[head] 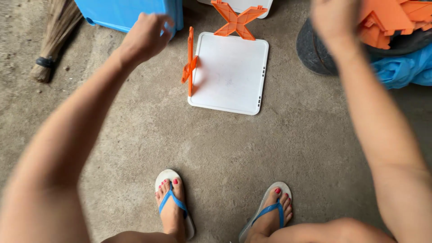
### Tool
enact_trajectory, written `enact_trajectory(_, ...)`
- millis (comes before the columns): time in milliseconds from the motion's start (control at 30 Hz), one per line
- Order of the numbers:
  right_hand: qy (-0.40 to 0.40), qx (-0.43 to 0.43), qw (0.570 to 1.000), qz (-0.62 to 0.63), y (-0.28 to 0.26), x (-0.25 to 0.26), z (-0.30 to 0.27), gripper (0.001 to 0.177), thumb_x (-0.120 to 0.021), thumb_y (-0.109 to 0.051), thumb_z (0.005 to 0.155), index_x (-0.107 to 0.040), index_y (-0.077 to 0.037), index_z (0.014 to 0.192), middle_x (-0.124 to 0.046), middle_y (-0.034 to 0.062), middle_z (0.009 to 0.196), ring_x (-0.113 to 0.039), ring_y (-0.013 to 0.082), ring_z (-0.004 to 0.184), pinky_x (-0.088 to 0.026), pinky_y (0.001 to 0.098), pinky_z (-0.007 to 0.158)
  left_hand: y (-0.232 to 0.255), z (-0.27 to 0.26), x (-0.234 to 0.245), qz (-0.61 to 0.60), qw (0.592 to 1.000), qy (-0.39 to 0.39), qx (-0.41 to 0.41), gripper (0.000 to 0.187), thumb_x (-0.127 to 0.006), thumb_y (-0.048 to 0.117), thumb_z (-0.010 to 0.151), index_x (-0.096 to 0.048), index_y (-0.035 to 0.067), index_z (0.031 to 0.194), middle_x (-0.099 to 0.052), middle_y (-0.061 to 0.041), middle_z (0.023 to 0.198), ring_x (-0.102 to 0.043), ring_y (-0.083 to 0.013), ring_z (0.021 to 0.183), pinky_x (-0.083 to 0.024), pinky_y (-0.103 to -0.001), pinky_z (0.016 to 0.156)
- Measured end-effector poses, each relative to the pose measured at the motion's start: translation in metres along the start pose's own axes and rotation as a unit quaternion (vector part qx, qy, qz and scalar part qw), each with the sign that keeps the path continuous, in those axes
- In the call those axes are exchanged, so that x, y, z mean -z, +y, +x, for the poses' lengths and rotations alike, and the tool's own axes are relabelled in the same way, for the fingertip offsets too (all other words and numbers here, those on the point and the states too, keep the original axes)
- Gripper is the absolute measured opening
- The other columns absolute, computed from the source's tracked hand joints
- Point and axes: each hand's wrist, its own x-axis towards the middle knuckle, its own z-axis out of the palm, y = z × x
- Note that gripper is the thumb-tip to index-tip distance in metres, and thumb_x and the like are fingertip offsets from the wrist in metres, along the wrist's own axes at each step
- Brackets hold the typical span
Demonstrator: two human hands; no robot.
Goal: The person assembles a white plastic organizer by snapping orange cross-braces into the lids of white containers and stacking them together.
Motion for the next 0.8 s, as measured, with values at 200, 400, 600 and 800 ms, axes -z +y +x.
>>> enact_trajectory(200,-0.414,-0.093,0.87,0.252,-0.097,-0.09,-0.051,0.018,-0.051,-0.007,0.076,-0.058,-0.004,0.093,-0.061,0.0046,0.072,-0.057,0.0084,0.052,-0.044,0.024,0.045,0.001,-0.056,-0.013,0.138,0.919,-0.347,0.124,0.026,-0.046,0.01,0.08,-0.059,0.015,0.102,-0.061,-0.008,0.097,-0.06,-0.0226,0.085,-0.049,-0.035,0.073)
enact_trajectory(400,-0.457,-0.026,0.867,0.196,-0.143,-0.163,-0.12,0.043,-0.064,-0.024,0.074,-0.049,-0.004,0.108,-0.063,0.0097,0.08,-0.06,0.0172,0.071,-0.047,0.0278,0.065,-0.018,-0.106,-0.071,0.016,0.951,-0.287,0.116,0.034,-0.047,0.006,0.077,-0.056,0.015,0.108,-0.052,-0.011,0.109,-0.052,-0.0253,0.098,-0.046,-0.035,0.081)
enact_trajectory(600,-0.422,-0.097,0.887,0.162,-0.135,-0.183,-0.11,0.031,-0.059,-0.018,0.074,-0.057,-0.004,0.102,-0.063,0.0088,0.083,-0.061,0.0167,0.072,-0.049,0.0283,0.063,-0.023,-0.103,-0.103,-0.114,0.984,-0.102,0.092,0.044,-0.056,0.005,0.067,-0.052,0.011,0.11,-0.048,-0.01,0.108,-0.043,-0.0293,0.099,-0.04,-0.037,0.083)
enact_trajectory(800,-0.34,-0.315,0.856,0.229,-0.132,-0.171,-0.076,0.023,-0.047,-0.007,0.078,-0.055,-0.003,0.1,-0.06,0.0064,0.086,-0.061,0.0124,0.069,-0.048,0.0247,0.05,-0.035,-0.085,-0.125,-0.156,0.982,-0.029,0.107,0.039,-0.056,0.003,0.068,-0.056,0.012,0.105,-0.05,-0.007,0.109,-0.046,-0.028,0.097,-0.042,-0.035,0.081)
